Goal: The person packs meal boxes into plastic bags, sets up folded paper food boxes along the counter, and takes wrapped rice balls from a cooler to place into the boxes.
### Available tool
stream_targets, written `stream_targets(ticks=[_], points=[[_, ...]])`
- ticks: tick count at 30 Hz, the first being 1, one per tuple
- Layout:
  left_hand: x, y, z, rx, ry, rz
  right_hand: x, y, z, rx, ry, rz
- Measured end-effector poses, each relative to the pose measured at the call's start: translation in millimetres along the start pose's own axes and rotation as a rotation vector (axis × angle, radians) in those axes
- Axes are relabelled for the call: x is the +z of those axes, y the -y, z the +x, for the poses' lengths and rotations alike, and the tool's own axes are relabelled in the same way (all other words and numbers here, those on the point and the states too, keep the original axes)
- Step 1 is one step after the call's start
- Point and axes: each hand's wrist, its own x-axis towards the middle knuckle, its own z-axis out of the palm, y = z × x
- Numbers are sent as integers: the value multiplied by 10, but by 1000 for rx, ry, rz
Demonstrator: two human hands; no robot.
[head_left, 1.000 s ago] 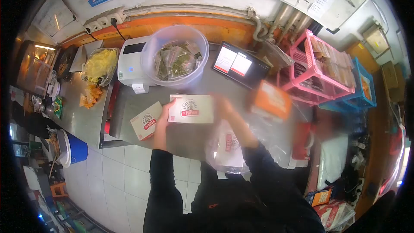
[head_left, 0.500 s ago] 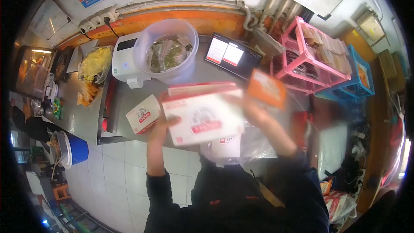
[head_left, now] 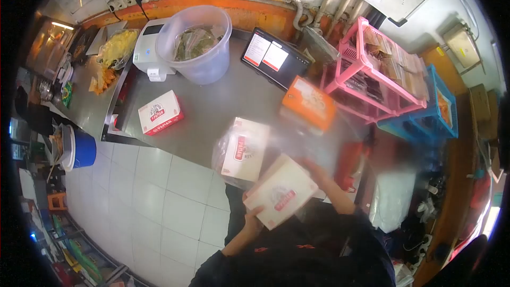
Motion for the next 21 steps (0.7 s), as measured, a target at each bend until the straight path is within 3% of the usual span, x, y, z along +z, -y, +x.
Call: stream_targets(ticks=[1, 3, 4, 5, 7, 8, 9, 11, 12, 14, 17, 19, 21], points=[[-82, 132, 105, -2, -71, -107, -59, -102, 64, 3, 5, -8], [-429, 513, 368, 40, -77, -199, -254, -441, 207, -218, -187, -423], [-349, 560, 443, 122, -133, -170, -327, -581, 232, -371, -203, -358], [-276, 585, 522, 202, -188, -136, -447, -683, 224, -363, -201, -359], [166, 381, 539, 228, -210, -150, -432, -580, 102, -488, -366, -1627], [347, 343, 531, 257, -226, -158, -348, -565, -64, -410, -399, -1887], [385, 365, 614, 260, -224, -156, -309, -521, -125, -414, -401, -1885], [369, 455, 799, 551, -320, -48, -244, -431, -224, -532, -309, -1969], [346, 470, 852, 581, -254, -64, -143, -300, -288, -539, -310, -1965], [355, 524, 901, 591, -325, -41, 42, -8, -367, -226, 8, -1909], [294, 551, 835, 576, -373, -40, -630, -348, 388, -395, -394, -1946], [191, 541, 833, 583, -376, 98, -612, -28, 563, -490, -607, -1769], [221, 504, 778, 578, -384, 43, -382, 280, 441, -376, -713, -1635]])
